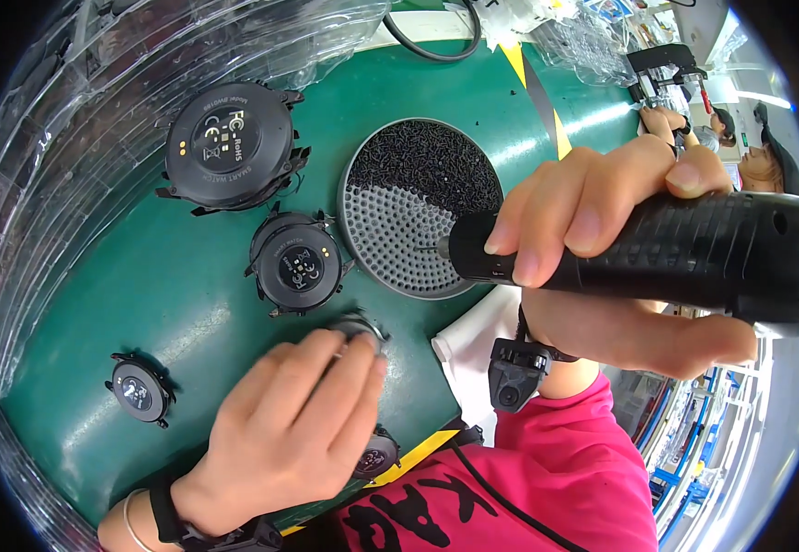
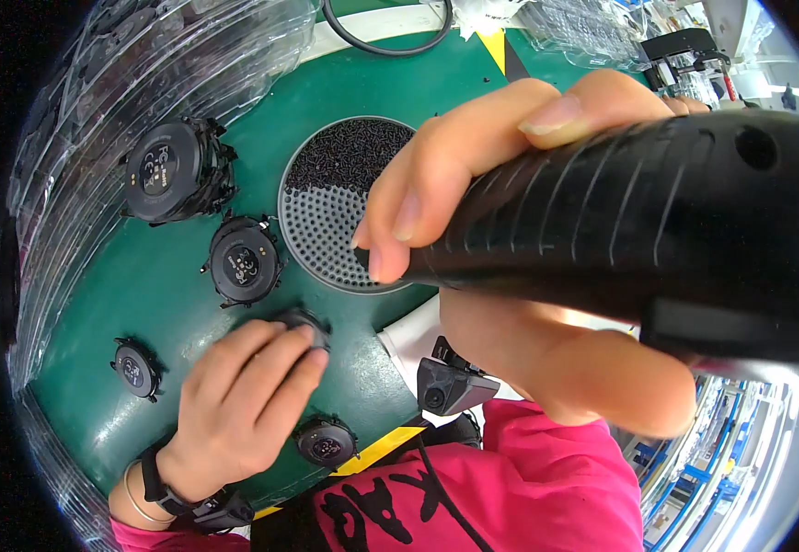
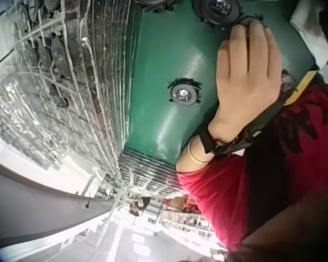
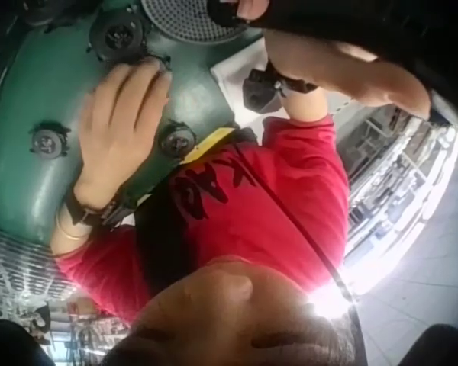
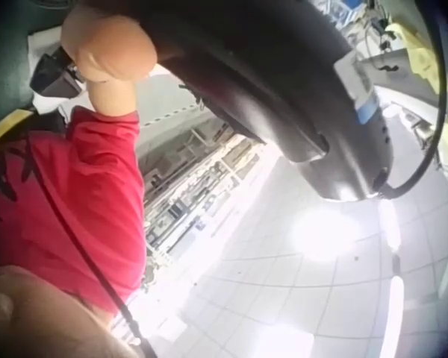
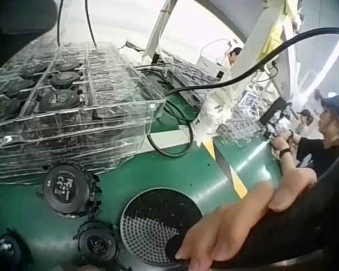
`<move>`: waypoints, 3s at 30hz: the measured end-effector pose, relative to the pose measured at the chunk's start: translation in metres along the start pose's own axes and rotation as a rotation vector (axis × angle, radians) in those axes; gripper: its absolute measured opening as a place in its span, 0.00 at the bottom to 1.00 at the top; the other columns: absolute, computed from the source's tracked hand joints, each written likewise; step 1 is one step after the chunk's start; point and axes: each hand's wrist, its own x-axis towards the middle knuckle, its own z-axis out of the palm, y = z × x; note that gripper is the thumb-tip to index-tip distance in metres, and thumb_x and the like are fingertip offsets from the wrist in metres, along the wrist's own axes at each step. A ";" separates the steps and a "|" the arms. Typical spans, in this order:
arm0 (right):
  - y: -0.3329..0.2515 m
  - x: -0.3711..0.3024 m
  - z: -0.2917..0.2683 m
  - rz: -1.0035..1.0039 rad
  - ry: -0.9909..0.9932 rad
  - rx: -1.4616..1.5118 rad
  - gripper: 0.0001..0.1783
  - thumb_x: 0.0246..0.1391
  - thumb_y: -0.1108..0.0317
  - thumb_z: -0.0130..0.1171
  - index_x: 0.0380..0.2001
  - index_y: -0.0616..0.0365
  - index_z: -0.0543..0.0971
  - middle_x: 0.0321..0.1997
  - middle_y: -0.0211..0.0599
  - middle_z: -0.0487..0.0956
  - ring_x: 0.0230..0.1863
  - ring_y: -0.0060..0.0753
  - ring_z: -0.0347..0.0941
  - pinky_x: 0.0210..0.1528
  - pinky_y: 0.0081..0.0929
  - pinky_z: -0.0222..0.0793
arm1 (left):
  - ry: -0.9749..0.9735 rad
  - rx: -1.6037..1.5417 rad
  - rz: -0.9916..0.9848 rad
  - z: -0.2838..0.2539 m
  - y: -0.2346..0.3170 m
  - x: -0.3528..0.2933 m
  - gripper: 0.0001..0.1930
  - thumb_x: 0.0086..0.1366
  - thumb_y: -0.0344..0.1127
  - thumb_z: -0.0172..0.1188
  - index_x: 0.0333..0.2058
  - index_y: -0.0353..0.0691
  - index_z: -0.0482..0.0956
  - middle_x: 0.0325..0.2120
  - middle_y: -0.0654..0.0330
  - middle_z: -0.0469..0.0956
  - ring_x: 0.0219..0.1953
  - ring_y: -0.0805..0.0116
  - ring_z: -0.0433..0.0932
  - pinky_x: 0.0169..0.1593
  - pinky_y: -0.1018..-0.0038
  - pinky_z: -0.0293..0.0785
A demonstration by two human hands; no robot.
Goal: Assembling small electronic components by placing them on a housing and securing them with screws using an electric screwdriver.
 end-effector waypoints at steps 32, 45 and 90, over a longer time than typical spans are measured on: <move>-0.023 -0.003 0.009 0.352 -0.549 0.042 0.13 0.52 0.64 0.57 0.34 0.65 0.72 0.33 0.55 0.77 0.25 0.56 0.72 0.29 0.47 0.72 | 0.071 -0.180 0.005 0.005 0.002 0.001 0.07 0.57 0.28 0.63 0.33 0.30 0.80 0.44 0.47 0.76 0.50 0.50 0.77 0.47 0.67 0.82; 0.000 0.001 0.000 -0.040 0.092 0.213 0.46 0.50 0.24 0.54 0.51 0.57 0.69 0.31 0.38 0.73 0.18 0.34 0.73 0.19 0.34 0.74 | -0.002 -0.030 0.020 0.002 0.002 -0.002 0.11 0.56 0.31 0.64 0.39 0.39 0.82 0.51 0.53 0.77 0.47 0.56 0.76 0.40 0.71 0.76; 0.005 -0.007 0.015 -0.055 -0.016 0.315 0.43 0.54 0.32 0.59 0.52 0.62 0.63 0.31 0.40 0.73 0.18 0.32 0.73 0.17 0.29 0.74 | 0.071 -0.069 -0.007 0.010 -0.005 -0.001 0.12 0.55 0.30 0.60 0.39 0.40 0.81 0.49 0.51 0.78 0.43 0.58 0.75 0.39 0.73 0.76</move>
